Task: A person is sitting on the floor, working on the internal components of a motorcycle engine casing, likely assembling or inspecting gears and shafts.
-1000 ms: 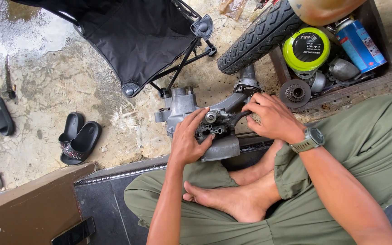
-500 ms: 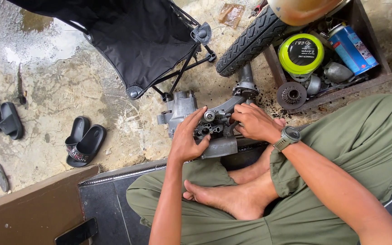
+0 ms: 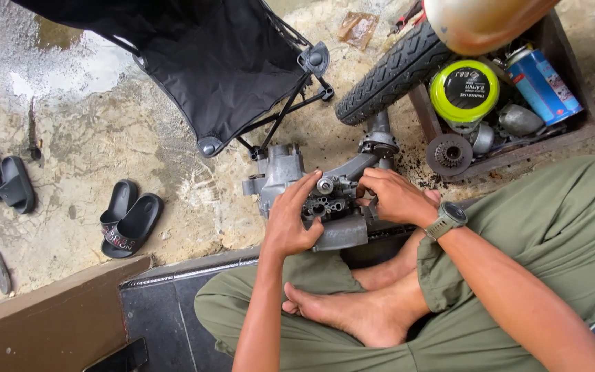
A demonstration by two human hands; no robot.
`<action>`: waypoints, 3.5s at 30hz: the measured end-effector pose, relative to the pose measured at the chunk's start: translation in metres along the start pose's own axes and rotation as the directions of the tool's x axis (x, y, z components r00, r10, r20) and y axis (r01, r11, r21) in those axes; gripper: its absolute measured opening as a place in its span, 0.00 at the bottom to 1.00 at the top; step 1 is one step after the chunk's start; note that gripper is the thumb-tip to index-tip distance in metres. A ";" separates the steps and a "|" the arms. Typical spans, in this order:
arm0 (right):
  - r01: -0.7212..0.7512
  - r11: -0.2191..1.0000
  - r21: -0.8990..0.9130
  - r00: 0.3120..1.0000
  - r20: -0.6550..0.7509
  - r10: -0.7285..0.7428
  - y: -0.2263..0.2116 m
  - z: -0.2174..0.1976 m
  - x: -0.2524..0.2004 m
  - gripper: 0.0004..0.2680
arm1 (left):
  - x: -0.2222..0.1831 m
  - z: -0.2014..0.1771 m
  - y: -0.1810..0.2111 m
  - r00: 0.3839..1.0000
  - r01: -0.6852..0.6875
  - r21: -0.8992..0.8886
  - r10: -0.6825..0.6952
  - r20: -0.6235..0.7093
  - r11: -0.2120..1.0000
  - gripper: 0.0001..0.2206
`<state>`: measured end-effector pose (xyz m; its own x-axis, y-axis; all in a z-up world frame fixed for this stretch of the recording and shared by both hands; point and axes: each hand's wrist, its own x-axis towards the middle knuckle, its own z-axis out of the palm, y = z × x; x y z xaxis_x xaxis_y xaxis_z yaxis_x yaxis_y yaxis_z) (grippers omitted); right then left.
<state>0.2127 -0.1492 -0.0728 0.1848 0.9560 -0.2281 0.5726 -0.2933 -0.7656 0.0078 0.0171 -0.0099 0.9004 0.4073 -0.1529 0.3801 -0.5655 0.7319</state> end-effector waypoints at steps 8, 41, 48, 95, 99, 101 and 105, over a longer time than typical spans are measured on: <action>0.010 1.000 -0.020 1.000 0.005 -0.010 0.001 -0.007 -0.001 0.07 | 0.000 0.000 -0.001 1.000 -0.015 0.027 0.015 -0.009 1.000 0.42; -0.091 0.989 0.120 0.996 0.010 0.090 -0.020 -0.039 -0.012 0.08 | 0.001 0.003 -0.004 1.000 0.010 0.023 -0.010 -0.009 1.000 0.41; -0.078 0.997 -0.019 0.967 -0.245 0.071 0.026 -0.030 -0.014 0.15 | 0.000 0.009 -0.008 1.000 0.013 0.031 -0.012 -0.028 0.999 0.38; 0.096 0.962 -0.255 0.952 -0.257 -0.163 -0.022 -0.036 -0.011 0.08 | 0.000 0.015 -0.002 0.996 0.036 0.060 -0.031 -0.078 0.998 0.36; 0.029 0.967 -0.255 0.961 -0.258 -0.097 -0.017 -0.038 -0.010 0.12 | -0.001 0.015 -0.003 0.997 0.031 0.060 -0.026 -0.075 0.998 0.35; 0.030 0.962 -0.272 0.961 -0.257 -0.103 -0.019 -0.034 -0.010 0.12 | -0.002 0.014 0.000 0.997 0.029 0.056 -0.024 -0.079 0.998 0.34; 0.030 0.962 -0.272 0.963 -0.250 -0.100 -0.007 -0.030 -0.006 0.13 | 0.000 0.015 0.000 0.996 0.023 0.040 -0.019 -0.087 0.999 0.34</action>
<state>0.2313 -0.1531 -0.0479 0.3198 0.9475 0.0073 0.7733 -0.2565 -0.5798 0.0104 0.0065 -0.0197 0.8712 0.4787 -0.1085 0.4085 -0.5846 0.7010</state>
